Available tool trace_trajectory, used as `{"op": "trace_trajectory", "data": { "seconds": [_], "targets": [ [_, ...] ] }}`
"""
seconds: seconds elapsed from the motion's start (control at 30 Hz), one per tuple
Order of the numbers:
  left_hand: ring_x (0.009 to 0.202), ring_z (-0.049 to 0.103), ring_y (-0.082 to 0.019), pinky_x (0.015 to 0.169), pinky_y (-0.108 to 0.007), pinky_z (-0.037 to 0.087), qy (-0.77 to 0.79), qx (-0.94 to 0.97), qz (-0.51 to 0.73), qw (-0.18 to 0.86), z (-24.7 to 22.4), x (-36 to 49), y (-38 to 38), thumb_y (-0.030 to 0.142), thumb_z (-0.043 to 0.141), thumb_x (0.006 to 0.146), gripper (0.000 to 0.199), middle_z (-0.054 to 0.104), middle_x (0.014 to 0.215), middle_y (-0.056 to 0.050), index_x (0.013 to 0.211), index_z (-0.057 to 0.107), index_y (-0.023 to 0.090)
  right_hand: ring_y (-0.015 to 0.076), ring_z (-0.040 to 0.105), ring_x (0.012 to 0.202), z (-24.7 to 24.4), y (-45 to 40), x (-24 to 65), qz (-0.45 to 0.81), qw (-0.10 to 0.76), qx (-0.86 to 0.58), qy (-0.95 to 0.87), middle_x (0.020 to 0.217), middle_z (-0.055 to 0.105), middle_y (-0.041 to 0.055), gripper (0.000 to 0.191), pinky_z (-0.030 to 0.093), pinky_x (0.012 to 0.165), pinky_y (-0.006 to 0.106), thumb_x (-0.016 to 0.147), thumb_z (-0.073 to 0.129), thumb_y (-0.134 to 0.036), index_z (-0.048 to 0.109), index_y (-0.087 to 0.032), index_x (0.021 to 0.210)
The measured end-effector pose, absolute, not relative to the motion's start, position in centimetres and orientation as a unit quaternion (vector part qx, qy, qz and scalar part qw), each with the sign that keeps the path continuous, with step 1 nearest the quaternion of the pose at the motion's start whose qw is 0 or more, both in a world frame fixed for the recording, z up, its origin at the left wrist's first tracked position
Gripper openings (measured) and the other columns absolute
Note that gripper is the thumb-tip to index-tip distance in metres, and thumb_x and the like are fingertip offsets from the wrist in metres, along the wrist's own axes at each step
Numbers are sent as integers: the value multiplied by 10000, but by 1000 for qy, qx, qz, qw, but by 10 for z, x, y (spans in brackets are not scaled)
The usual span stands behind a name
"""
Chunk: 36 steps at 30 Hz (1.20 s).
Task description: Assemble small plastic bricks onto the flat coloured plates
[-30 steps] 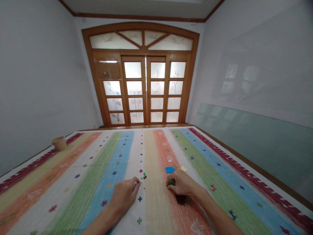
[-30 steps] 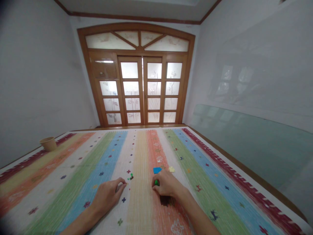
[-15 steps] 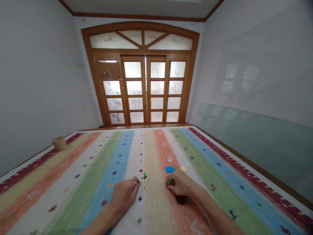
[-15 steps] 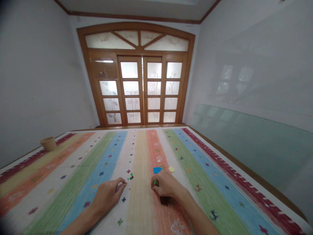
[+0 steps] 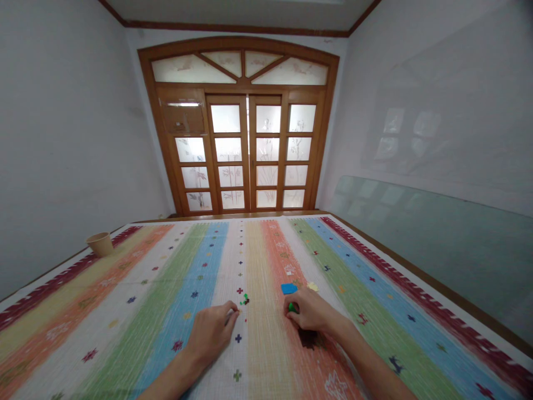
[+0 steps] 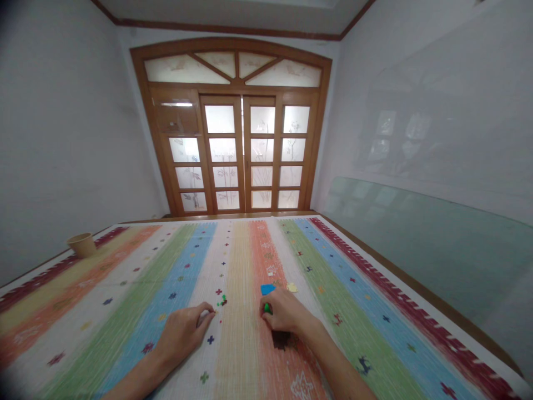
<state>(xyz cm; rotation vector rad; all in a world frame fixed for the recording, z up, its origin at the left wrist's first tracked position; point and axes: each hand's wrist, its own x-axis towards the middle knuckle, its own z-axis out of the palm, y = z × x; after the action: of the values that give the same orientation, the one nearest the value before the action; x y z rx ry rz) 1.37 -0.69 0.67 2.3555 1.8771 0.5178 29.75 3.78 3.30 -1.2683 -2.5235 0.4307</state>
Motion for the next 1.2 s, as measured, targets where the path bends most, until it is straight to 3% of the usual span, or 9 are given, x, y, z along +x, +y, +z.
{"op": "trace_trajectory", "data": {
  "seconds": [0.87, 1.1, 1.2],
  "targets": [
    [816, 716, -236, 718, -301, 454, 610, 771, 178, 43, 6, 14, -7, 288, 504, 915, 221, 761, 837, -30, 998, 708, 263, 134, 545, 603, 30, 41, 298, 144, 186, -435, -869, 657, 681, 18, 180, 330, 567, 229, 740, 646, -123, 780, -217, 814],
    [764, 716, -234, 670, -289, 444, 599, 776, 195, 14, 0, 12, -5, 303, 511, 926, 204, 755, 791, -28, 975, 703, 255, 128, 537, 562, 28, 42, 297, 130, 198, -443, -865, 621, 670, 15, 215, 321, 563, 235, 729, 619, -94, 777, -209, 818],
    [677, 702, -215, 617, -269, 424, 588, 781, 209, -10, -2, 11, -5, 312, 501, 932, 214, 722, 683, -14, 965, 702, 245, 125, 539, 562, 27, 42, 297, 125, 225, -435, -863, 620, 667, 12, 224, 317, 564, 233, 715, 608, -80, 768, -203, 812]
  ]
}}
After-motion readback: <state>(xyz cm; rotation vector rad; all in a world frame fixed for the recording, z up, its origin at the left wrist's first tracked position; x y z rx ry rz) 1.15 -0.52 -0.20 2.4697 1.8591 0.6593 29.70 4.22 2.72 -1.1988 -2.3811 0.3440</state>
